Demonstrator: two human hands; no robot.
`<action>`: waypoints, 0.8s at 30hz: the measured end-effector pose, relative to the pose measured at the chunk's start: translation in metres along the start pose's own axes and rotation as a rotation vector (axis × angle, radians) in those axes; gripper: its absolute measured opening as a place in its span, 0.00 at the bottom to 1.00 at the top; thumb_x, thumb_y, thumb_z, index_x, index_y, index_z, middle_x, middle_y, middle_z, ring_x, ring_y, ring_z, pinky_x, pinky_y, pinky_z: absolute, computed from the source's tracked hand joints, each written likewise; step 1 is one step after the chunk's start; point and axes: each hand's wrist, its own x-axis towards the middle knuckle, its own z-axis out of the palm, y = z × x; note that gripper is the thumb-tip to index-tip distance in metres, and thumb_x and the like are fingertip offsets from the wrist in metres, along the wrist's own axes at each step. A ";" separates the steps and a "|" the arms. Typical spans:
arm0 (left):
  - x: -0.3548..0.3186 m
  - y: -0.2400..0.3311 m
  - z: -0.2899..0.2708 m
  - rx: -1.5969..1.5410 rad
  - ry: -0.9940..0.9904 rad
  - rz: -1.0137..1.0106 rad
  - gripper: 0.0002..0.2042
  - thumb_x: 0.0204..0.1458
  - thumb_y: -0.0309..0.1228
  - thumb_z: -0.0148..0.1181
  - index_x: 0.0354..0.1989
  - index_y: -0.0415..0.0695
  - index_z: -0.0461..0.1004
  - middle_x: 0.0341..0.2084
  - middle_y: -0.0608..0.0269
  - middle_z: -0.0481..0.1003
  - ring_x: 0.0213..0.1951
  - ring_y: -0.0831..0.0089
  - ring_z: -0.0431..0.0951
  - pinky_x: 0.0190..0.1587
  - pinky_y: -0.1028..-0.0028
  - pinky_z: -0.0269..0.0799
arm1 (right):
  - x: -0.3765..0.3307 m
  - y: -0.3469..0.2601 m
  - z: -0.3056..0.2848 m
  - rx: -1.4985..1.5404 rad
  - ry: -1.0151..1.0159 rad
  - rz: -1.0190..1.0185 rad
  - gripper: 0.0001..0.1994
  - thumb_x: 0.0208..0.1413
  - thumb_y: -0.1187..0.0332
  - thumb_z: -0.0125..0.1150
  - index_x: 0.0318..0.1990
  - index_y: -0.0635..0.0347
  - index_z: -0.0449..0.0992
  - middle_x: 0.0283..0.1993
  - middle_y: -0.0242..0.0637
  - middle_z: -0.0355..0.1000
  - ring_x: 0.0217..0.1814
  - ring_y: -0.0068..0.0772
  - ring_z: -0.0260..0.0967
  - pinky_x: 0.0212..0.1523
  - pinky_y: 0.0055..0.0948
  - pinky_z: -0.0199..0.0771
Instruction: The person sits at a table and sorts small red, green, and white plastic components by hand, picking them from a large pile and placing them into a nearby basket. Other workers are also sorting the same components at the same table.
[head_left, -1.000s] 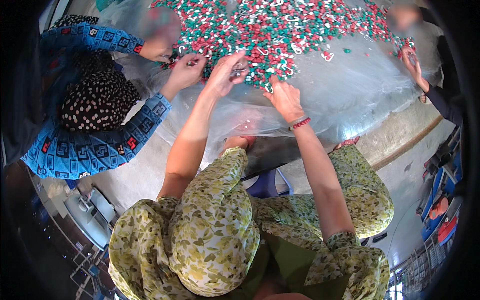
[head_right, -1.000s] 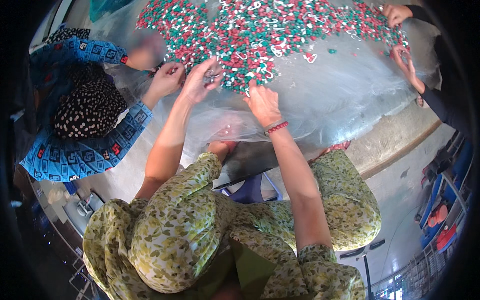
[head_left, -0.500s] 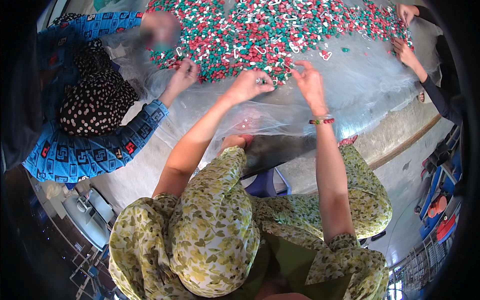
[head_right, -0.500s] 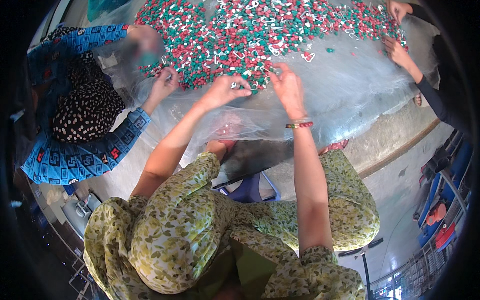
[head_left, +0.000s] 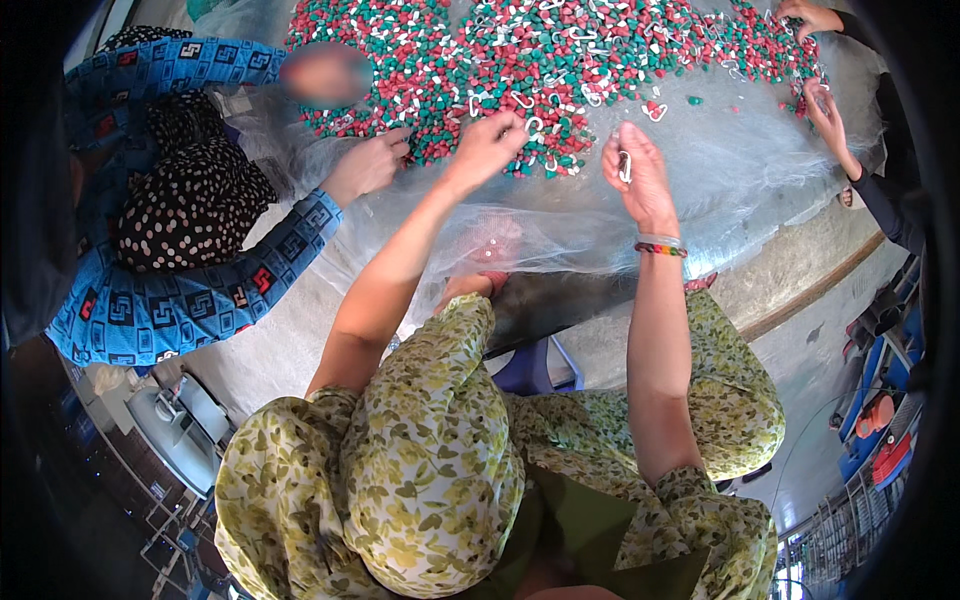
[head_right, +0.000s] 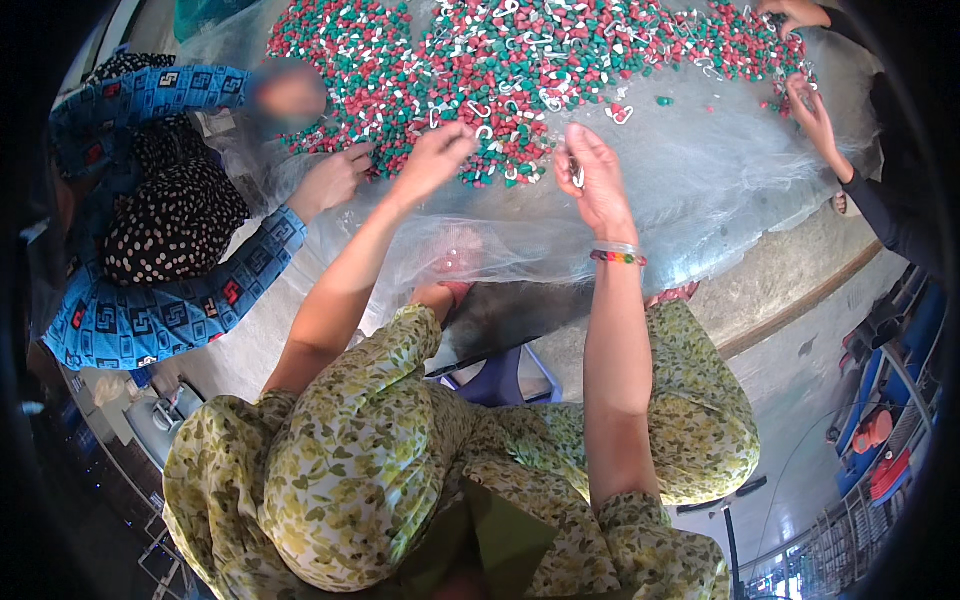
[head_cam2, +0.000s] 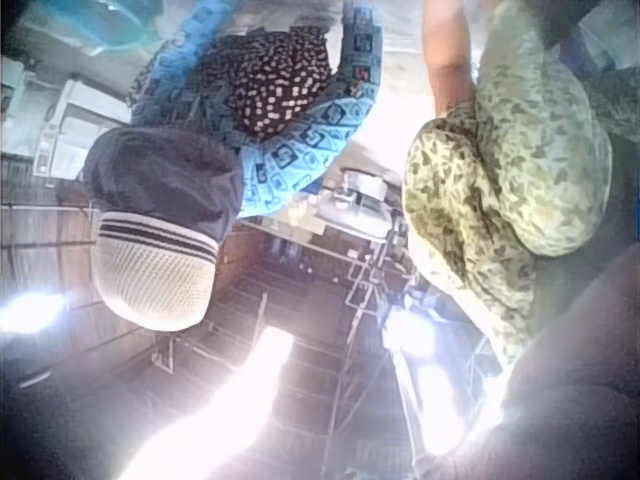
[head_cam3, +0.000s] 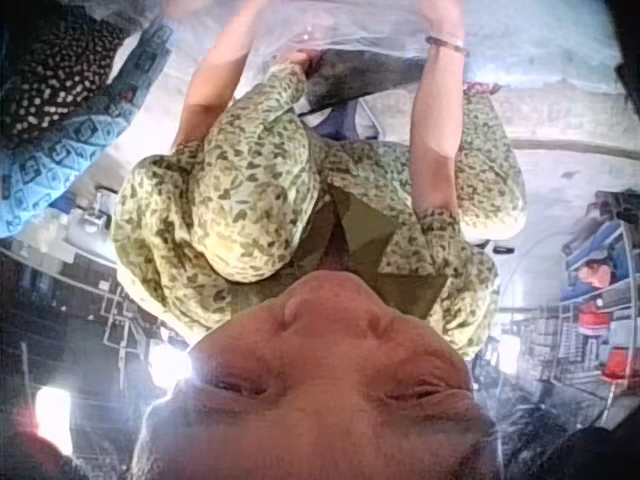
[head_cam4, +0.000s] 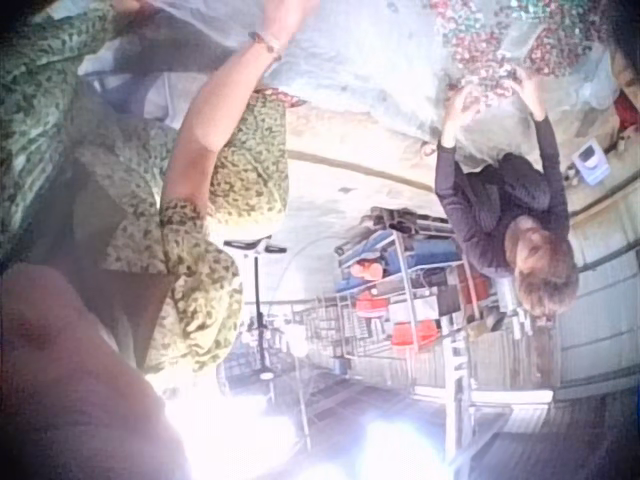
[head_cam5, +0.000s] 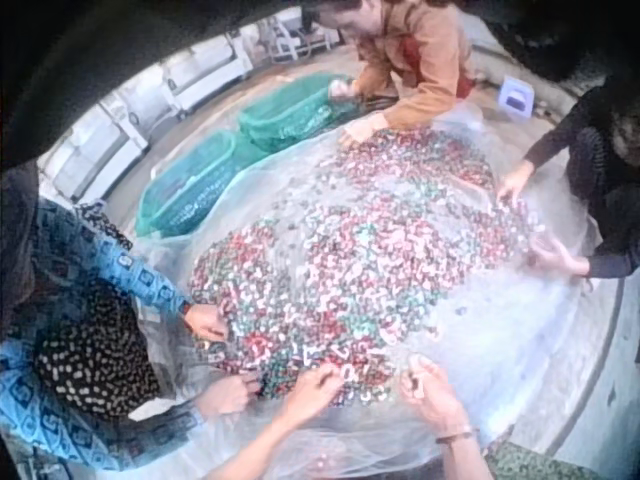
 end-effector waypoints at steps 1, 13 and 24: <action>-0.001 0.010 -0.008 -0.339 -0.096 -0.122 0.07 0.48 0.34 0.52 0.26 0.44 0.69 0.22 0.66 0.69 0.23 0.73 0.72 0.19 0.76 0.60 | -0.005 -0.006 -0.001 0.133 -0.036 -0.014 0.13 0.63 0.59 0.51 0.28 0.55 0.68 0.21 0.27 0.60 0.20 0.20 0.55 0.15 0.15 0.49; 0.011 0.036 -0.004 -0.777 -0.409 -0.225 0.08 0.52 0.34 0.51 0.28 0.42 0.66 0.28 0.61 0.67 0.20 0.81 0.62 0.12 0.85 0.49 | -0.021 -0.037 -0.011 1.034 -0.422 -0.182 0.10 0.56 0.69 0.52 0.25 0.61 0.63 0.24 0.32 0.53 0.27 0.25 0.51 0.18 0.21 0.51; 0.024 0.024 0.016 0.223 -0.409 -0.040 0.10 0.54 0.34 0.58 0.40 0.44 0.80 0.21 0.64 0.73 0.25 0.71 0.74 0.22 0.73 0.68 | -0.013 0.008 -0.061 0.891 0.100 0.043 0.11 0.56 0.73 0.54 0.46 0.65 0.72 0.43 0.43 0.73 0.47 0.40 0.69 0.54 0.42 0.69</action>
